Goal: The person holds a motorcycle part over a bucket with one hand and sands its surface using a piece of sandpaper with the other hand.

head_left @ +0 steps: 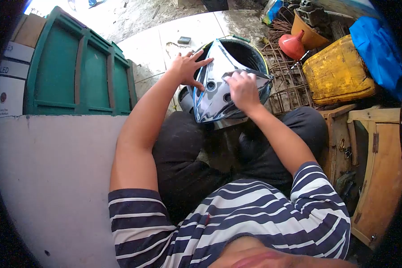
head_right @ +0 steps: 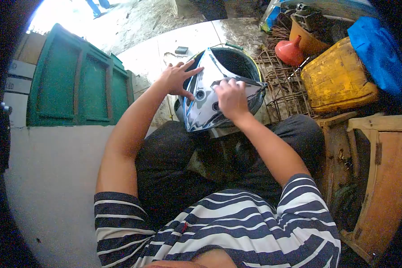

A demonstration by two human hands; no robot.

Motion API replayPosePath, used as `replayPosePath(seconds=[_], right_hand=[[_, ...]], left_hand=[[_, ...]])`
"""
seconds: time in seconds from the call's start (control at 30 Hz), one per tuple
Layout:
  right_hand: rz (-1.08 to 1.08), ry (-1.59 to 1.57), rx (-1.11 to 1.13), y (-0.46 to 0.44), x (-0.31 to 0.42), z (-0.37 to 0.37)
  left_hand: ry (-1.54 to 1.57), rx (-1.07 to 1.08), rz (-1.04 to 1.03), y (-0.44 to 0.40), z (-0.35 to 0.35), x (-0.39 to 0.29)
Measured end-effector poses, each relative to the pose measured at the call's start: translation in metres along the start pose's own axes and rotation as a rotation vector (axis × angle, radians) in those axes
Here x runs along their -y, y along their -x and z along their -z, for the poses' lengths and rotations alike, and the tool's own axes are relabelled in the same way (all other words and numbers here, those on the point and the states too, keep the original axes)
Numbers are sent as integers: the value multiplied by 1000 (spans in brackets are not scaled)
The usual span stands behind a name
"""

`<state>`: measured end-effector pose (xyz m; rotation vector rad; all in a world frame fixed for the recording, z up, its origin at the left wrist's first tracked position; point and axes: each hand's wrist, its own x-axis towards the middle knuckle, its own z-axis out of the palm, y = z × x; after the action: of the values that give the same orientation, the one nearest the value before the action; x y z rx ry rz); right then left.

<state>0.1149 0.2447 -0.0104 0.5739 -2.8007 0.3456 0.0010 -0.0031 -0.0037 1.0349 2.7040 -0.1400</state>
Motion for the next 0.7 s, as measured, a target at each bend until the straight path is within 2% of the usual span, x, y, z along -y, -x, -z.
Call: replayPosePath(seconds=[0.13,0.17,0.27,0.3,0.4,0.43,0.53,0.57,0.7], right_hand=[[276,11,59,23,31,-8],[278,26,58,23,31,-5],[58,31,62,2,6,-1],[-13,-9,-11,-2,-2,1],[52,29,24,5,3,-5],[122,14,100,11,14,-5],[275,39,111,20,29,-3],[225,-31,27,17,22,-6],[-40,3,14,-1,-3,1]], left_hand=[[-21,-2,-3,-1,-1,0],[-14,-9,-1,-2,-3,1],[-13,9,11,1,0,-1],[-16,17,15,0,2,-2],[-35,7,5,0,-1,-1],[-39,4,1,-1,0,-1],[-37,8,0,1,1,-1],[-30,13,4,1,2,-1],[-22,11,5,2,1,-2]])
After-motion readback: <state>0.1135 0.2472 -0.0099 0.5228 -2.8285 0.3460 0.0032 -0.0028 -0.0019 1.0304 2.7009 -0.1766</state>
